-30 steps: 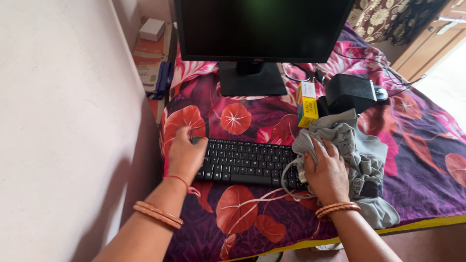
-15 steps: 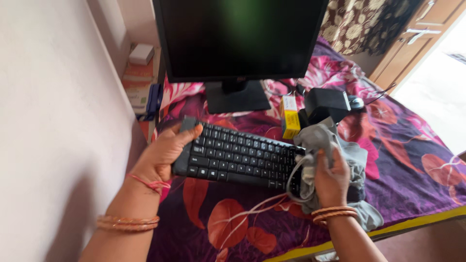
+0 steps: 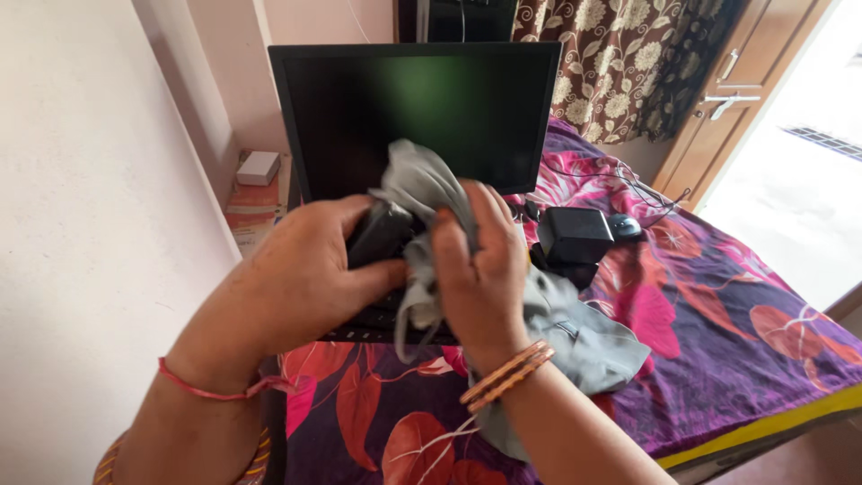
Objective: The person wipes a computer speaker, a mouse, a keyboard, and a monitor with a grey cloth. The person cleans each item individually, turning them over to wipe all sides, and places them back on the table after cleaning.
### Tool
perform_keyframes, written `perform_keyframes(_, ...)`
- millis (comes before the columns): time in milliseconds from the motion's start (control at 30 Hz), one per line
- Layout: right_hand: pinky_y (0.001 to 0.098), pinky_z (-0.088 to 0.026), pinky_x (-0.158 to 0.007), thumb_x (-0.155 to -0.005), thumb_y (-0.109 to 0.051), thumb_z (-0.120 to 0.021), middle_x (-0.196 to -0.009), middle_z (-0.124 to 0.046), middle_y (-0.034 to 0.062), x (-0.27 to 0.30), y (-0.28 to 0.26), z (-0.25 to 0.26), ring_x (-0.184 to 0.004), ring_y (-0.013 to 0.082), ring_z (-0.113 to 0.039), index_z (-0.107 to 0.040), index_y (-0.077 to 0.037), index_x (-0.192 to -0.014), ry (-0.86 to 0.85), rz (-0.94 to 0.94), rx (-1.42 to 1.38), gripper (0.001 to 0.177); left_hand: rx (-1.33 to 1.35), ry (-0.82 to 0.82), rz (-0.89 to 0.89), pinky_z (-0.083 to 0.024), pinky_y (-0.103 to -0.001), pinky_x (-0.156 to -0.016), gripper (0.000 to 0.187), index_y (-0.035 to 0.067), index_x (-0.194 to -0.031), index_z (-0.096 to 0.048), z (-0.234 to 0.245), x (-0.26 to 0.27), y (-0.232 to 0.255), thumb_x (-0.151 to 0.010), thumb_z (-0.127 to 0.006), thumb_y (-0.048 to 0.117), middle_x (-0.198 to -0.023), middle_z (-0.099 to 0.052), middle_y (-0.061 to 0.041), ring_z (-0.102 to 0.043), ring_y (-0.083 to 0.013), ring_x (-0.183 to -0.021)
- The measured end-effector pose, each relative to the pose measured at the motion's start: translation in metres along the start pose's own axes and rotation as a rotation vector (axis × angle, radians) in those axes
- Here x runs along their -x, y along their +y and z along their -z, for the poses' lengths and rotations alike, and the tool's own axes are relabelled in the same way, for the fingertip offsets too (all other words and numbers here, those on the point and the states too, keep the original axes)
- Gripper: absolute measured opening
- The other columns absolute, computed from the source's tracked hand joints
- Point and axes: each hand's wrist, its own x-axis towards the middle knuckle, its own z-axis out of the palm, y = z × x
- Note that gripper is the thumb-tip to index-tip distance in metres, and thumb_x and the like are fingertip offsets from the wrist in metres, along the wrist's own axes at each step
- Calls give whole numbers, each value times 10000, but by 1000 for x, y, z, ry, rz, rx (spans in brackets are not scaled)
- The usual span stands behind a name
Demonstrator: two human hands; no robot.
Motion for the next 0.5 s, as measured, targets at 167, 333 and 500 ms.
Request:
perform_keyframes(167,328,-525,-798,-914,-228,-617,-985,-722,119,42,126,15,-868,187,-674,-672,28,-1145,20,-337,70,350,140,-32,-106,-533,-307,-592,307,60,-1008,-743,-9,1,-4,-805,-815,279,-700,-724,-70,-613,-126,-625)
perform_keyframes(333,327,-504,-780,-934,-246,-605,-888,-727,121,101,271,60,-812,178,-639,-704,18,-1071,-37,-588,96,314,80,-119,-241,-515,-306,-566,363,100,-1082,-743,-9,-3,7,-794,-822,305,-708,-709,-64,-613,-129,-597)
perform_keyframes(500,320,-466,-742,-938,-227,-619,-815,-663,82,120,298,64,-763,135,-553,-697,-1,-972,40,-703,24,241,46,-213,-167,-502,-332,-540,295,117,-997,-757,-16,-2,27,-793,-799,325,-661,-708,-60,-637,-151,-541)
